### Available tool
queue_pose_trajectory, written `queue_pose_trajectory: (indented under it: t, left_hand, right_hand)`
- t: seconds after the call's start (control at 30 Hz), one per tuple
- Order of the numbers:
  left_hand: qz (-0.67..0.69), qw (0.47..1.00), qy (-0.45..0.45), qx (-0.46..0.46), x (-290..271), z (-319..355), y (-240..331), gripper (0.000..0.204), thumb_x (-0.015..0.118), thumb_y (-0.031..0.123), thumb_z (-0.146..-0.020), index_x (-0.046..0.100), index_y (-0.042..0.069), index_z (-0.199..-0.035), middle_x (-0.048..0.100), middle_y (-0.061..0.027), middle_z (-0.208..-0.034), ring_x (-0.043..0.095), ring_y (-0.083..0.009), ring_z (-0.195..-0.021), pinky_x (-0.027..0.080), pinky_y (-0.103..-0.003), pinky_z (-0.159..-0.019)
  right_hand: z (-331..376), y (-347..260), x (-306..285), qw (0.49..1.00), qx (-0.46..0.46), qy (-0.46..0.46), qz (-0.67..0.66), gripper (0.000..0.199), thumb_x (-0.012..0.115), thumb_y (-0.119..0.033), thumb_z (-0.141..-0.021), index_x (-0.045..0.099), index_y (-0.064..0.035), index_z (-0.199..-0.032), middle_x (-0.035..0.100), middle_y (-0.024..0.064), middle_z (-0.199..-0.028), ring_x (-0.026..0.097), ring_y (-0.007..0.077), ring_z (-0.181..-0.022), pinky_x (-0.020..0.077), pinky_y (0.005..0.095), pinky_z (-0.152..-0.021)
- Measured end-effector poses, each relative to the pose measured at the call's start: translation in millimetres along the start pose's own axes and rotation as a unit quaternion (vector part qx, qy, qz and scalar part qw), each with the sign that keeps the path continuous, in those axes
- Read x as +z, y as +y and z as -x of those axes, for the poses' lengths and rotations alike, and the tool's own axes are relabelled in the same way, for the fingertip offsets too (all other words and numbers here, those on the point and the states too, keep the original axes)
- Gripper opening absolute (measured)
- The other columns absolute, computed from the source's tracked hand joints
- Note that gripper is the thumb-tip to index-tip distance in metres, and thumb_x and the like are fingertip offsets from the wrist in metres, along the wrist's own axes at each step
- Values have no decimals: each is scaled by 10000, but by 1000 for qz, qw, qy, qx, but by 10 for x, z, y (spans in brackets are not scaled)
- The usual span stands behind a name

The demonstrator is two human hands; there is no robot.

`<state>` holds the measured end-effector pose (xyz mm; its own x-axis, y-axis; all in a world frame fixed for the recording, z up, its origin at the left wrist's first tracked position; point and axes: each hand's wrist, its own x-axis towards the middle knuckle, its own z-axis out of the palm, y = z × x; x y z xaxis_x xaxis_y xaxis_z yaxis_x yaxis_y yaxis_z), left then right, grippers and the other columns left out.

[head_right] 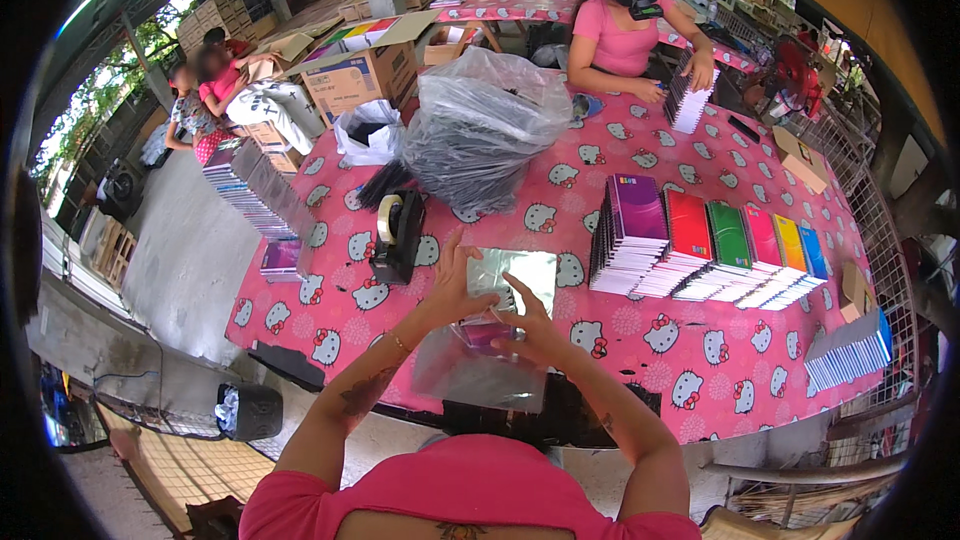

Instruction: The person repeatedly picks up spiral-bound notebooks from a stack, places them into clear plastic sleeves, and seals the sleeves using a tape dispenser. The packaged notebooks are then stacked on the table.

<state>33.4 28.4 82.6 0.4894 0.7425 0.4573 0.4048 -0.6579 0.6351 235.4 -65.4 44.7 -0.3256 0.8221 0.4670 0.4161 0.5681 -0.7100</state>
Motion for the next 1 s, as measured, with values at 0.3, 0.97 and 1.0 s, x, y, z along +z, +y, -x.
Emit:
queue_pose_trajectory:
  t: [0.3, 0.97, 1.0]
  left_hand:
    - [368, 875, -130, -287, -87, 310, -246, 591, 696, 197, -937, 435, -19, -1421, 580, -133, -1294, 529, -213, -1224, 432, -336, -1016]
    - [-20, 990, -138, 0, -421, 301, 233, 299, 733, 215, -829, 675, 80, -1090, 680, -115, -1083, 621, -303, -1047, 495, -438, -837]
    - [-23, 988, -151, -34, -412, 251, 245, 302, 740, 212, -821, 671, 72, -1079, 682, -118, -1036, 628, -310, -1005, 498, -434, -816]
  right_hand:
    - [-452, 212, 62, 862, 271, 33, -426, 508, 637, -259, -984, 494, -10, -1404, 551, 120, -1373, 523, 166, -1204, 416, 306, -985]
    - [-284, -283, -132, 997, -10, 7, 82, 286, 749, -123, -799, 677, -63, -1069, 650, 78, -1049, 572, 267, -956, 453, 419, -867]
    - [-306, -292, -127, 996, -1, 3, 86, 301, 740, -120, -804, 662, -63, -1089, 651, 88, -1049, 573, 274, -952, 454, 421, -866]
